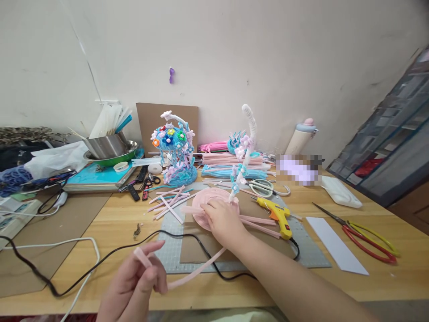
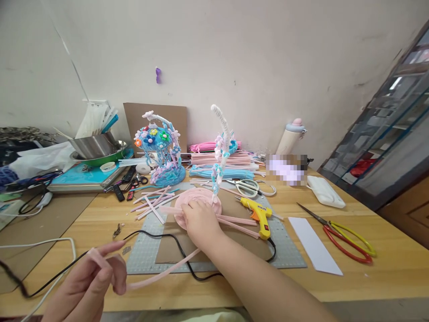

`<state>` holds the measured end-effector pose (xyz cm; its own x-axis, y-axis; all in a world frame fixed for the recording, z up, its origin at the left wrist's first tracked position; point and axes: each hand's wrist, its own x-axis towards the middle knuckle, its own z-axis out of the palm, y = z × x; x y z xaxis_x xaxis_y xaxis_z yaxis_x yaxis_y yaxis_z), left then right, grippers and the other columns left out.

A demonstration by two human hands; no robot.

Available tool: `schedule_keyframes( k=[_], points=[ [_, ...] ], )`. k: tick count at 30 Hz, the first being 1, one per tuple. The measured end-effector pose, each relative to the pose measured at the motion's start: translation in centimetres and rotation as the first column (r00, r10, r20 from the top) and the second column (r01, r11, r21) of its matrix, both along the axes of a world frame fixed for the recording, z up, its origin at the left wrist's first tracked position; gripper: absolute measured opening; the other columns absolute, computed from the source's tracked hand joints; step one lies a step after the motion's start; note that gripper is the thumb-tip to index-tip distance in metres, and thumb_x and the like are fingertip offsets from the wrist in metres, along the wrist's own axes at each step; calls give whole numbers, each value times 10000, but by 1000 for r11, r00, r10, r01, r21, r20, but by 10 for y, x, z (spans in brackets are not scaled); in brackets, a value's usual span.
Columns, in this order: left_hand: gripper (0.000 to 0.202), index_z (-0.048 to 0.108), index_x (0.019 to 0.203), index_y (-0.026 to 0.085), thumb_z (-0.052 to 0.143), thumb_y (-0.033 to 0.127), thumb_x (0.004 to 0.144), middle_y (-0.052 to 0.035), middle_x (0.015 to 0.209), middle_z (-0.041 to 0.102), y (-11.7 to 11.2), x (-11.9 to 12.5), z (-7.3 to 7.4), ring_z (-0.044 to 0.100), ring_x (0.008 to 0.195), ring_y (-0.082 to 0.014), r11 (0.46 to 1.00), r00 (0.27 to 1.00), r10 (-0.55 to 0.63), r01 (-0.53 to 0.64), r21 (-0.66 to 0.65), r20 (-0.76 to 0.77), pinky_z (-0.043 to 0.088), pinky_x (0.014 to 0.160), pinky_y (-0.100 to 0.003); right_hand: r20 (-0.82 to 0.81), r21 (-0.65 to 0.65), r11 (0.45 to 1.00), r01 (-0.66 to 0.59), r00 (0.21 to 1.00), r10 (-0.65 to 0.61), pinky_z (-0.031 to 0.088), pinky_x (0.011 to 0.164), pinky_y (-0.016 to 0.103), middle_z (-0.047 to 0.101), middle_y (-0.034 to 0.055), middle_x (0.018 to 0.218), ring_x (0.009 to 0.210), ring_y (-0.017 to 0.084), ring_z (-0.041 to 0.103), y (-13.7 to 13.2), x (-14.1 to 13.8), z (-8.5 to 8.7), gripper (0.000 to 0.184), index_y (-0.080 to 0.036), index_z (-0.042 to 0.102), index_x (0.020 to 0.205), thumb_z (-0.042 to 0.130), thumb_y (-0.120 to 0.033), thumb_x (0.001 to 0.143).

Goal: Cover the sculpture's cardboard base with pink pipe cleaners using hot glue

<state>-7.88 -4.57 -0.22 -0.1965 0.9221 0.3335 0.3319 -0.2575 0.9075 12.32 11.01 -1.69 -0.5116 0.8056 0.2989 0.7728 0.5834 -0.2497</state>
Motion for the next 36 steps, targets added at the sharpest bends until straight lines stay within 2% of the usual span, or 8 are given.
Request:
schedule_keyframes(
  k=[5,9,15,19,21,25,30,36],
  points=[
    [346,726,1066,262,486,507,1013,45,581,564,17,4,2,526,556,-119,999,997,48,-49,9,53,452,596,-213,-160,87,992,-90,982,103,527,992,454,735,144,1204,1140,280,666,5,-2,-3,203,-152,739,1111,596,-140,967],
    [351,781,896,231,622,541,933,-24,737,691,23,13,1,638,742,-162,997,979,-49,60,-48,200,497,701,-236,-261,162,970,-179,941,217,538,955,421,756,157,1156,1094,270,683,4,0,1,268,-145,750,1121,538,-93,964],
    [235,669,949,269,743,478,870,41,564,648,25,24,5,590,561,-118,959,818,-92,226,-170,568,455,602,-205,-374,183,939,-293,862,342,543,774,312,788,81,933,849,206,715,-32,8,33,297,-188,734,1188,493,-157,1018],
    [317,656,775,209,817,481,795,8,637,669,24,24,13,561,599,-102,962,836,12,141,-235,548,430,563,-174,-559,-53,915,-400,772,304,478,652,243,733,37,781,717,156,659,-60,8,59,238,-182,768,960,533,-154,982],
    [330,673,760,203,857,476,747,12,649,660,25,25,19,543,589,-89,958,827,53,117,-262,560,424,550,-163,-623,-157,872,-464,731,277,463,658,238,715,30,795,738,154,642,-68,5,64,262,-198,767,980,523,-109,948],
    [366,682,734,204,936,446,630,33,731,654,26,33,30,530,538,-53,960,773,131,57,-273,621,401,498,-147,-732,-344,767,-541,666,142,479,701,234,746,25,941,796,146,649,-74,-3,59,372,-248,739,1170,499,-99,928],
    [403,702,772,201,948,467,595,45,641,607,26,34,28,526,496,-57,947,745,144,86,-309,651,409,467,-147,-765,-523,659,-541,638,-84,471,660,237,695,9,833,736,141,606,-77,-10,47,236,-214,749,1060,553,-191,932],
    [407,680,731,187,957,451,592,49,578,601,24,33,25,512,466,-46,928,737,78,192,-319,671,375,449,-130,-750,-362,779,-513,656,84,438,632,225,644,-5,798,711,126,590,-76,-7,53,168,-222,763,917,603,-173,924]
  ],
)
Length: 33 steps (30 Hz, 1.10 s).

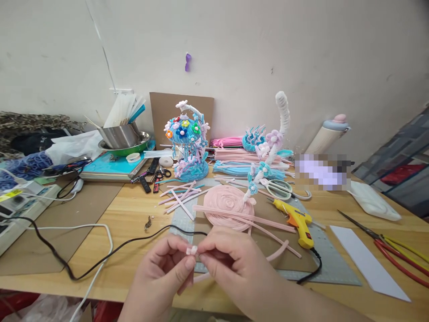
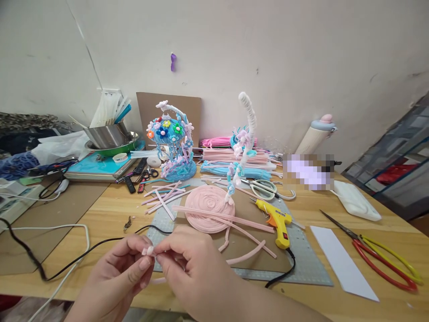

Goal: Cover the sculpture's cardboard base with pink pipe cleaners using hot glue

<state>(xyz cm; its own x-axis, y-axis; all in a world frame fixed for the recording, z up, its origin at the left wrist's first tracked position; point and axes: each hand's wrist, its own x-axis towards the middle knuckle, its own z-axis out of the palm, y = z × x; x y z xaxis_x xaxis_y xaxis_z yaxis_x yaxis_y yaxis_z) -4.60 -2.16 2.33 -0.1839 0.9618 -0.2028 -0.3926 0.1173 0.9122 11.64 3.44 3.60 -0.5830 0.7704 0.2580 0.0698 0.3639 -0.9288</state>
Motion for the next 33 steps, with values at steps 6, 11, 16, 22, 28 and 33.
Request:
schedule_keyframes(
  k=[6,11,16,22,28,33],
  points=[
    [351,687,681,189,952,410,616,41,653,632,-1,-1,-1,527,499,-39,998,999,14,-11,54,-50,384,452,-116,40,15,1000,-2,999,1,436,644,232,655,4,779,737,140,607,-2,3,6,137,-194,750,865,622,-200,912],
    [162,719,727,218,837,309,790,17,697,643,-3,-9,-8,598,602,-96,966,956,-15,89,244,-292,499,541,-167,79,-49,999,2,997,2,384,596,235,588,-28,676,657,124,529,-3,1,7,200,-190,674,744,595,-245,919],
    [133,721,848,258,711,125,852,-10,817,704,-7,-2,-6,688,788,-158,853,789,262,81,516,-556,574,690,-222,34,-160,987,22,999,-17,321,552,237,488,-53,621,606,107,432,-2,-5,7,204,-195,555,653,560,-217,856],
    [350,709,1018,246,617,-37,833,-58,944,752,-12,-1,-20,734,834,-165,685,432,547,262,680,-717,591,777,-245,-36,-507,862,-9,999,-11,266,511,238,438,-71,547,539,91,345,0,-9,8,240,-201,529,619,624,-333,796],
    [391,698,1135,253,613,-10,857,-97,1031,763,-19,-7,-24,743,906,-203,668,285,596,342,661,-750,602,813,-292,-112,-595,798,-95,993,34,306,549,221,499,-61,643,604,93,399,-1,-7,10,302,-194,554,718,748,-425,736],
    [425,652,1145,279,568,-20,855,-36,949,745,-15,-10,-6,742,845,-140,739,443,378,385,553,-813,595,757,-186,8,-586,804,-103,991,133,315,575,219,505,-57,670,642,100,415,1,1,14,213,-178,580,751,710,-346,771]
  ],
)
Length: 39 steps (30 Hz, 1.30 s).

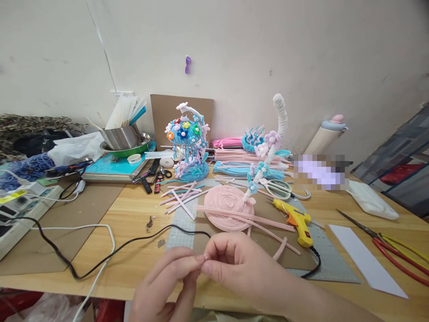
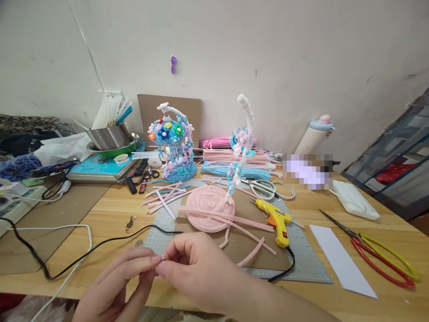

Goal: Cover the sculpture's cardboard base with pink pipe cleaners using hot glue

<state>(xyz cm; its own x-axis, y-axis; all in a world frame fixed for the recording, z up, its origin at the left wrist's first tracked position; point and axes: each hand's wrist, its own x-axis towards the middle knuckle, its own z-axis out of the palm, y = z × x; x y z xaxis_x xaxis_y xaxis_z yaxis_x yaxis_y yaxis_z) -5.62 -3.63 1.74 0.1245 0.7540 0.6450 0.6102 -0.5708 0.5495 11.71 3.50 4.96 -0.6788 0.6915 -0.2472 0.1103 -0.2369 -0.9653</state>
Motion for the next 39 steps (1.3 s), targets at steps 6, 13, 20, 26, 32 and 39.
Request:
schedule_keyframes(
  k=[6,13,20,26,32,39],
  points=[
    [482,662,1237,268,571,-3,849,-98,1078,762,2,-7,1,760,949,-174,998,974,-63,63,-8,-217,593,818,-202,192,75,989,-127,975,110,327,556,208,541,-72,634,608,90,438,7,8,2,105,-172,632,717,693,-240,769],
    [276,674,1074,240,637,64,865,-61,982,766,0,-15,2,759,888,-154,997,964,27,-6,78,-264,583,820,-181,110,-13,996,-93,990,93,281,521,204,502,-82,615,583,81,399,5,9,6,264,-185,580,701,788,-344,736],
    [245,645,1040,228,599,39,891,-39,919,747,-1,-18,2,739,835,-128,997,955,-12,35,72,-295,566,803,-172,57,-247,963,-107,991,124,226,400,177,484,-102,493,419,50,346,2,7,5,217,-208,524,669,716,-296,721],
    [244,659,1084,210,581,60,909,-68,909,787,-5,-8,8,764,805,-164,987,934,-8,64,145,-358,580,790,-214,-132,-720,635,-279,954,269,193,291,147,579,-37,535,309,31,361,16,16,2,86,-147,643,721,563,-178,730],
    [262,616,1034,203,522,19,873,-61,895,767,-1,4,13,749,763,-162,992,923,-10,56,109,-385,569,704,-217,-88,-686,661,-304,937,339,187,332,125,448,-88,521,343,21,266,14,16,6,42,-179,547,681,549,-167,721],
    [207,496,794,225,447,28,829,12,726,639,-3,13,6,638,650,-135,996,947,-32,4,-88,-321,505,581,-221,208,109,977,-181,966,155,189,452,220,332,-88,557,492,87,250,-10,10,-5,253,-230,357,627,590,-182,714]
  ],
)
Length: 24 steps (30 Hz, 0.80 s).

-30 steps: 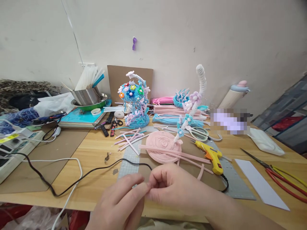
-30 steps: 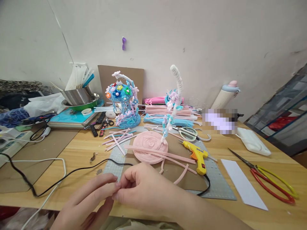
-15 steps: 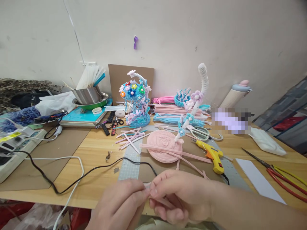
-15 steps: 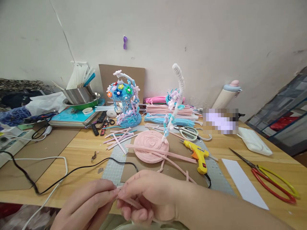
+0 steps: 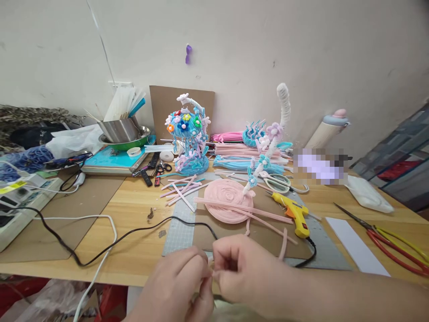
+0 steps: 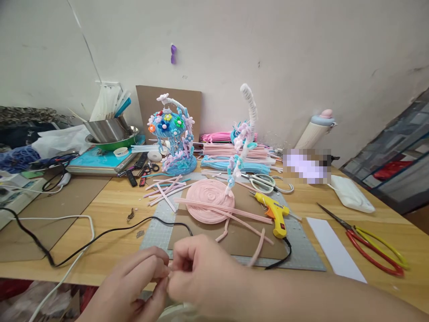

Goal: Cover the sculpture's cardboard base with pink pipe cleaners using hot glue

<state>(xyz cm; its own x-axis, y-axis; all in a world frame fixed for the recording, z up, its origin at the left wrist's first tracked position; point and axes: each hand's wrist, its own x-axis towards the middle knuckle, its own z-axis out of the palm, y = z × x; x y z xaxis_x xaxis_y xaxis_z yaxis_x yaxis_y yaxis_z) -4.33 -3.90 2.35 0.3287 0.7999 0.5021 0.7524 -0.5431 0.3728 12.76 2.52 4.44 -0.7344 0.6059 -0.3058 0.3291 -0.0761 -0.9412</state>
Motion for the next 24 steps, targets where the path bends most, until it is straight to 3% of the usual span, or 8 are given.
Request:
schedule_keyframes(
  k=[3,5,9,13,16,18,20,24],
  points=[
    [187,441,754,238,460,54,778,31,699,601,-2,1,-4,608,640,-130,989,997,-28,37,-141,68,478,558,-208,-15,562,820,-111,989,144,204,498,271,393,-54,585,538,115,315,-9,7,1,296,-223,336,599,571,-136,756],
    [196,436,756,238,449,42,766,34,699,596,-4,0,-7,601,641,-128,988,995,-37,50,-149,90,472,564,-205,38,625,771,-125,991,130,228,502,270,465,-35,611,551,123,380,-11,13,2,243,-223,382,620,557,-140,767],
    [221,490,798,225,444,11,817,16,741,615,-6,-1,-12,610,683,-132,993,996,-59,65,-95,68,477,606,-213,182,-198,980,-35,981,72,296,391,203,555,-45,588,416,99,441,-4,16,3,75,-219,547,765,503,-254,815],
    [221,505,800,210,469,-4,841,-6,748,626,-6,0,-13,594,662,-132,996,996,-84,84,4,31,466,591,-217,95,-787,614,70,995,9,283,320,159,563,-44,530,314,53,404,2,12,2,129,-186,600,734,473,-196,721],
    [258,479,788,210,462,-44,830,-3,745,627,-7,2,-12,570,652,-125,994,996,-89,88,70,6,449,594,-217,60,-782,614,108,993,-99,204,328,150,461,-94,477,311,36,316,-3,8,0,67,-212,475,647,528,-178,668],
    [280,466,791,213,454,-64,822,3,754,634,-9,3,-11,564,663,-126,992,996,-85,85,96,1,449,613,-223,45,-590,796,134,990,-133,178,346,168,379,-115,457,333,48,242,-9,6,-4,160,-234,399,633,540,-179,685],
    [277,460,806,219,450,-58,814,6,774,643,-11,3,-11,571,677,-130,994,996,-89,89,69,4,458,627,-229,-18,-49,995,89,996,-90,201,393,184,321,-111,482,405,65,235,-13,7,-7,254,-239,340,613,561,-166,715],
    [224,425,794,238,488,23,792,21,759,621,-11,1,-11,602,702,-143,990,997,-74,77,-118,25,475,621,-230,-32,804,590,-68,987,157,129,455,273,374,-57,515,506,123,238,-17,17,-8,317,-216,351,567,549,-108,790]
  ],
)
